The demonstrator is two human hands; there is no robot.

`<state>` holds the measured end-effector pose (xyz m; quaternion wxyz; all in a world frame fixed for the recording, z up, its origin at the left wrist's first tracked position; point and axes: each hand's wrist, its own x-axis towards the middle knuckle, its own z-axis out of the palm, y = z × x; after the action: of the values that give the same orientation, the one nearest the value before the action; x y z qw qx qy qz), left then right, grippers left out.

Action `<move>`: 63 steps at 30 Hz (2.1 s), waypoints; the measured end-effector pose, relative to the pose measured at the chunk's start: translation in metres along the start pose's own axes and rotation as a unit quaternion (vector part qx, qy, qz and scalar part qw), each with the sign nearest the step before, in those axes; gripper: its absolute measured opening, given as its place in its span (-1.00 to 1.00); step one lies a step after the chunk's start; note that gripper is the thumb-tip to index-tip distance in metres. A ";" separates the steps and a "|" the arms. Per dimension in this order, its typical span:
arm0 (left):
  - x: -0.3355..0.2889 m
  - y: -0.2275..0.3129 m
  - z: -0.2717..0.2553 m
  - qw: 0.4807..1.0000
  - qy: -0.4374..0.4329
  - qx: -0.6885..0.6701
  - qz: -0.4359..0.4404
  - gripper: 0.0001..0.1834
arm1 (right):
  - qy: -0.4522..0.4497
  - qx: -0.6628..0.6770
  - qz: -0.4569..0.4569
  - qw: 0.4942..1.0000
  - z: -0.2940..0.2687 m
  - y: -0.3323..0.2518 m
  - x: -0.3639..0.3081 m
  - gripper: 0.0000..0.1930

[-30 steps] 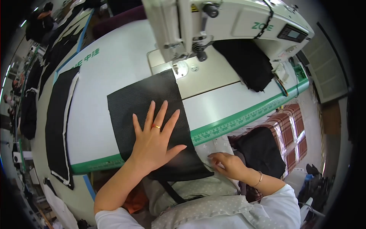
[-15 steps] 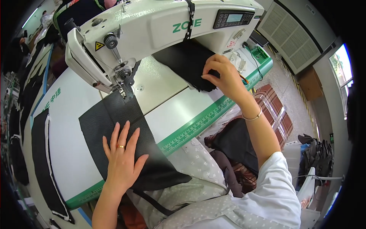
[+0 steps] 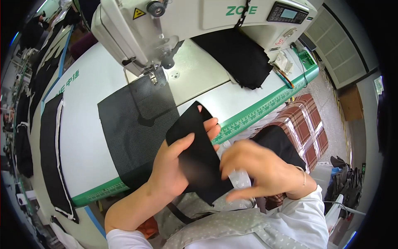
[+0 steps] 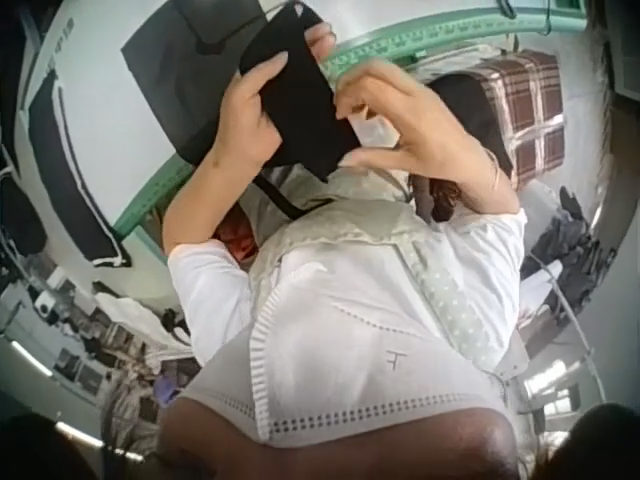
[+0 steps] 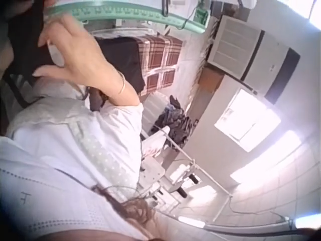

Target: Sewing pieces of black mesh fabric using an industrial sewing machine.

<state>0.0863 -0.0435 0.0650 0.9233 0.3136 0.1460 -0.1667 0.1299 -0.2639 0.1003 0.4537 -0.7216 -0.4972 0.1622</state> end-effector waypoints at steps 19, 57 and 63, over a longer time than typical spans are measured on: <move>0.000 0.128 -0.120 0.771 0.162 0.592 0.171 -0.77 | 0.038 0.123 0.036 0.991 0.107 0.050 0.069 -0.77; 0.047 0.132 -0.092 0.424 0.169 0.848 0.271 -0.77 | 0.154 0.127 0.113 0.973 0.131 0.043 0.043 -0.65; 0.053 0.144 -0.103 0.538 0.122 0.813 0.186 -0.83 | 0.178 -0.184 0.027 0.966 0.090 0.052 0.053 -0.51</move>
<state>0.1749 0.1179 0.0429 0.2548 0.9670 -0.0027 0.0012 0.1223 -0.1786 0.0212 0.3899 -0.8230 -0.4100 -0.0502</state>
